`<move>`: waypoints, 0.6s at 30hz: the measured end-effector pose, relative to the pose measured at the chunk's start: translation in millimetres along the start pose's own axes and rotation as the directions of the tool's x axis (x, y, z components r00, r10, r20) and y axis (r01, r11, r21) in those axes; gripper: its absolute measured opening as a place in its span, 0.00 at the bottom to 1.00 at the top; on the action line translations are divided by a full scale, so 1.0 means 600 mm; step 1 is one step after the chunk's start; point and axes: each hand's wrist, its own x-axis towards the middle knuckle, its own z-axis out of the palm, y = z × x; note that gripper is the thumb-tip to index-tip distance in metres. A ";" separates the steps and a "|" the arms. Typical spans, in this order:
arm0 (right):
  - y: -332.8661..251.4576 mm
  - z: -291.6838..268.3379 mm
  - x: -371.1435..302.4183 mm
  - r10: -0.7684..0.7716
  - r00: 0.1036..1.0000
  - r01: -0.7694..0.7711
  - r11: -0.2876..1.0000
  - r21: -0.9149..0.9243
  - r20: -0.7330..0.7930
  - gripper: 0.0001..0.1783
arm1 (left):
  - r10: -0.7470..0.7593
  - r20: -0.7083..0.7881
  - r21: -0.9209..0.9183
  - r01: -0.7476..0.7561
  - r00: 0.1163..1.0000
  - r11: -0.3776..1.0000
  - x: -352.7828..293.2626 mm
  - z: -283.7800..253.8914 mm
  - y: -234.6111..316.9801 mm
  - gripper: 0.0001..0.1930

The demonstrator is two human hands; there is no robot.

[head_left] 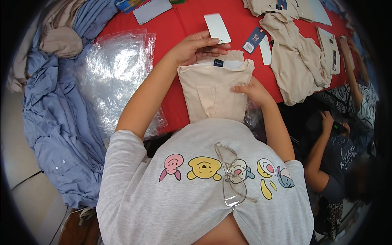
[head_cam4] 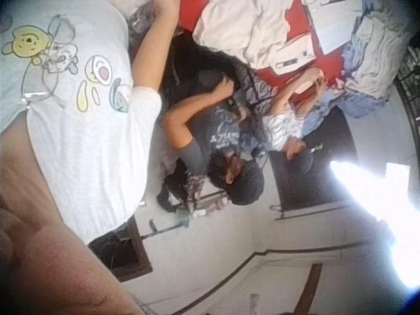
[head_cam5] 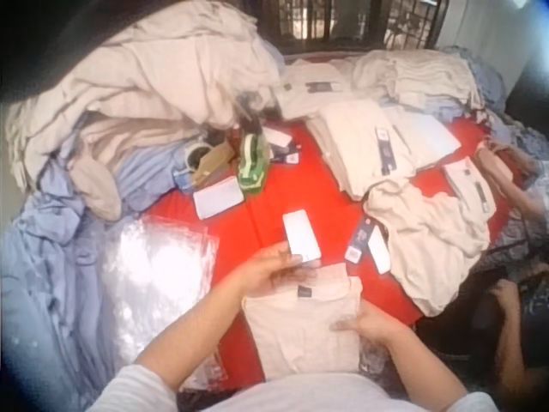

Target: The person folds and bags a light-colored shirt on a red table, then places the bagged shirt onto a pile of other packed items.

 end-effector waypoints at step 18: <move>0.007 -0.036 0.057 -0.131 0.928 0.144 0.990 0.010 -0.349 0.12 | 0.275 0.237 0.964 -0.260 0.932 0.048 -0.199 0.071 -0.206 0.31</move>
